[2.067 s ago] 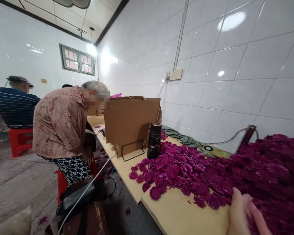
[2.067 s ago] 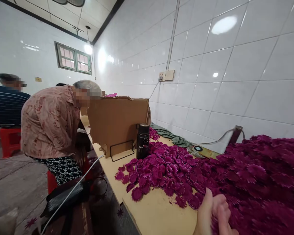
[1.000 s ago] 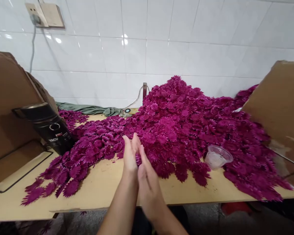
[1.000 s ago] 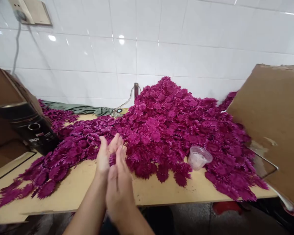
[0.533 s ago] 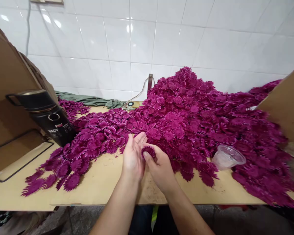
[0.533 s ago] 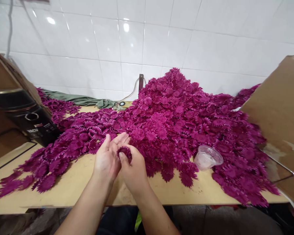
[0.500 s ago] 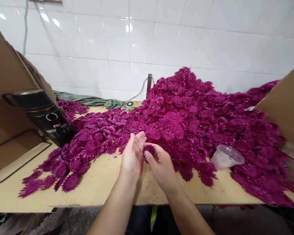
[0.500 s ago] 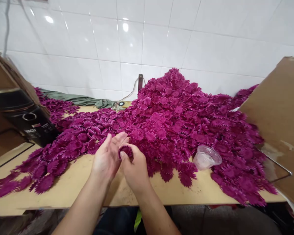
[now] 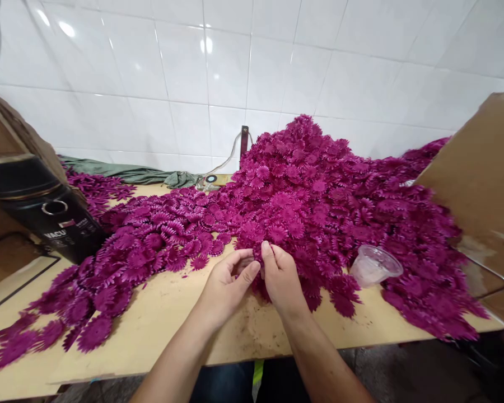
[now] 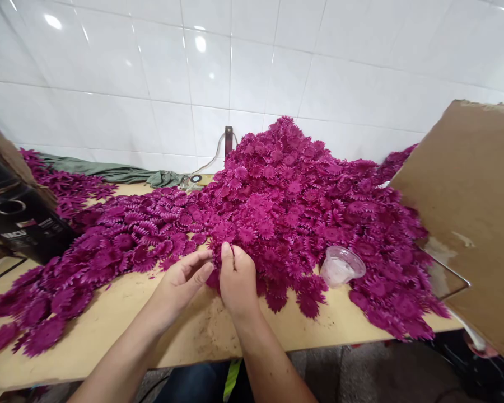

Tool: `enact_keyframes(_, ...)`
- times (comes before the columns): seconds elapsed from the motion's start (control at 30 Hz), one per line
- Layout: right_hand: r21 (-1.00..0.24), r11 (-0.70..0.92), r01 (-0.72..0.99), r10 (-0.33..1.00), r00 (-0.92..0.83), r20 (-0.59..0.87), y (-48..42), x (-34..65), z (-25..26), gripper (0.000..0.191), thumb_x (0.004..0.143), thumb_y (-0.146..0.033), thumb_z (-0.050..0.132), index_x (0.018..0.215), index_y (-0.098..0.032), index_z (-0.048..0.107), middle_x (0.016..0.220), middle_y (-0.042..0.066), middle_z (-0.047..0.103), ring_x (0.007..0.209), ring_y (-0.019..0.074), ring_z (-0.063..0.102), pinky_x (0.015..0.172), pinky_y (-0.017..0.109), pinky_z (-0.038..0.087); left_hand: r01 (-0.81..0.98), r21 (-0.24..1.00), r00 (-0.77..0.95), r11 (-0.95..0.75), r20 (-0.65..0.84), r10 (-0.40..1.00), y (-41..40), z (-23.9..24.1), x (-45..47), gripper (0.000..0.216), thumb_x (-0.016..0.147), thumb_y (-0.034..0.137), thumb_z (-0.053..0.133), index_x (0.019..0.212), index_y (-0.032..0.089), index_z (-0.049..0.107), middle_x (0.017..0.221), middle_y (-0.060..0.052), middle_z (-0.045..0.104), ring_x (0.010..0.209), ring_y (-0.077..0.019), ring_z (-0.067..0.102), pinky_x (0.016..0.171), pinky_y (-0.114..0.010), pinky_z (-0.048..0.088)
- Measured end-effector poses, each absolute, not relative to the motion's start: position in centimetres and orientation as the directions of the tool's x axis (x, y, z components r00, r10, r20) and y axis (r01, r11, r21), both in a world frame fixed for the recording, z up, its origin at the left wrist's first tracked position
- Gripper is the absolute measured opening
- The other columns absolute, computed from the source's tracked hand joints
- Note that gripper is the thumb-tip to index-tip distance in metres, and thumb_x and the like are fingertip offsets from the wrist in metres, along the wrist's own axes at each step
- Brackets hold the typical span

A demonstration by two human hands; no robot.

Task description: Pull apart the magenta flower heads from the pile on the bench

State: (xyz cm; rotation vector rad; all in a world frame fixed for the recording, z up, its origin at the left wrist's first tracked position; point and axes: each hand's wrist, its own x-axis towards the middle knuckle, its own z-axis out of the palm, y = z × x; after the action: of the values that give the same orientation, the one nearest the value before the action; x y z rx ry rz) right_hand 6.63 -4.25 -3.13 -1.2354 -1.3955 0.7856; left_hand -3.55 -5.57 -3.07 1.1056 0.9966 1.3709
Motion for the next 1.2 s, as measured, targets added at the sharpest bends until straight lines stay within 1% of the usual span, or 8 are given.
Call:
enact_keyframes(0.17, -0.909, 0.31, 0.278, 0.949, -0.025, 0.315, -4.2, 6.8, -3.0, 0.036, 0.087, -0.04, 0.028, 0.061, -0.02, 0.044, 0.058, 0.0, 0.05, 0.055, 0.0134, 0.047, 0.053, 0.026, 0.039, -0.203, 0.964, -0.022, -0.172, 0.171, 0.985, -5.0, -3.5, -3.2, 0.02, 0.066, 0.021, 0.066, 0.085, 0.018, 0.068, 0.086, -0.003, 0.07, 0.086, -0.0182, 0.062, 0.08, -0.027, 0.046)
enact_keyframes(0.33, -0.562, 0.46, 0.687, 0.821, -0.088, 0.565, -5.3, 6.5, -3.0, 0.027, 0.087, -0.033, 0.037, 0.073, -0.018, 0.054, 0.077, 0.007, 0.054, 0.078, 0.0216, 0.05, 0.072, 0.039, 0.043, -0.228, 0.958, -0.118, -0.173, 0.149, 0.982, -5.0, -3.2, -3.4, 0.015, 0.064, 0.021, 0.065, 0.079, 0.016, 0.068, 0.08, -0.003, 0.07, 0.081, -0.0175, 0.061, 0.078, -0.027, 0.045)
enact_keyframes(0.53, -0.403, 0.579, 0.708, 0.627, -0.072, 0.775, -5.5, 7.0, -2.3, 0.029, 0.083, -0.029, 0.047, 0.108, -0.013, 0.052, 0.106, 0.015, 0.044, 0.091, 0.023, 0.052, 0.074, 0.039, 0.048, -0.332, 0.937, -0.141, -0.107, 0.063, 0.988, -5.0, -3.2, -3.7, 0.019, 0.067, 0.033, 0.064, 0.063, 0.016, 0.057, 0.054, 0.004, 0.058, 0.05, -0.0094, 0.05, 0.053, -0.021, 0.041)
enact_keyframes(0.7, -0.41, 0.739, 0.535, 0.656, -0.431, 0.62, -4.5, 8.0, -2.2, 0.032, 0.08, -0.016, 0.048, 0.11, -0.022, 0.055, 0.1, 0.008, 0.061, 0.095, 0.0221, 0.055, 0.084, 0.042, 0.045, -0.331, 0.932, -0.211, -0.145, 0.077, 0.975, -5.2, -3.9, -4.2, 0.028, 0.068, 0.04, 0.063, 0.057, 0.017, 0.052, 0.051, 0.006, 0.049, 0.051, -0.0087, 0.044, 0.055, -0.021, 0.038)
enact_keyframes(0.9, -0.77, 0.464, 0.439, 0.852, -0.46, 0.252, -4.7, 8.0, -1.3, 0.019, 0.074, -0.028, 0.057, 0.091, -0.021, 0.055, 0.08, 0.003, 0.064, 0.071, 0.0174, 0.059, 0.063, 0.03, 0.047, -0.278, 0.955, -0.116, -0.105, 0.075, 0.99, -6.1, -3.9, -4.7, 0.033, 0.072, 0.048, 0.058, 0.062, 0.017, 0.055, 0.061, 0.001, 0.051, 0.063, -0.014, 0.048, 0.063, -0.024, 0.04)
enact_keyframes(0.97, -0.811, 0.393, 0.433, 0.867, -0.469, 0.17, -4.8, 7.7, -1.1, 0.008, 0.077, -0.028, 0.053, 0.079, -0.021, 0.051, 0.071, 0.0, 0.061, 0.064, 0.0152, 0.057, 0.056, 0.026, 0.044, -0.221, 0.97, -0.116, -0.105, 0.081, 0.99, -6.4, -3.8, -4.9, 0.037, 0.072, 0.052, 0.056, 0.06, 0.018, 0.052, 0.059, 0.002, 0.046, 0.061, -0.0133, 0.044, 0.06, -0.023, 0.038)
enact_keyframes(1.07, -0.704, 0.465, 0.537, 0.869, -0.428, 0.247, -4.6, 7.2, -1.4, 0.008, 0.077, -0.022, 0.05, 0.07, -0.02, 0.046, 0.068, 0.0, 0.057, 0.065, 0.0157, 0.053, 0.057, 0.027, 0.041, -0.138, 0.982, -0.131, -0.13, 0.112, 0.985, -6.9, -3.9, -5.1, 0.039, 0.074, 0.056, 0.05, 0.062, 0.019, 0.05, 0.061, 0.002, 0.045, 0.062, -0.0139, 0.043, 0.06, -0.024, 0.038)
enact_keyframes(1.2, -0.369, 0.63, 0.683, 0.763, -0.458, 0.456, -4.7, 6.7, -1.8, 0.014, 0.077, -0.012, 0.042, 0.066, -0.019, 0.047, 0.07, 0.004, 0.055, 0.068, 0.0187, 0.048, 0.061, 0.032, 0.037, -0.097, 0.99, -0.088, -0.1, 0.092, 0.992, -7.4, -4.3, -5.1, 0.037, 0.076, 0.055, 0.049, 0.064, 0.019, 0.047, 0.061, 0.003, 0.044, 0.061, -0.0138, 0.043, 0.06, -0.025, 0.038)
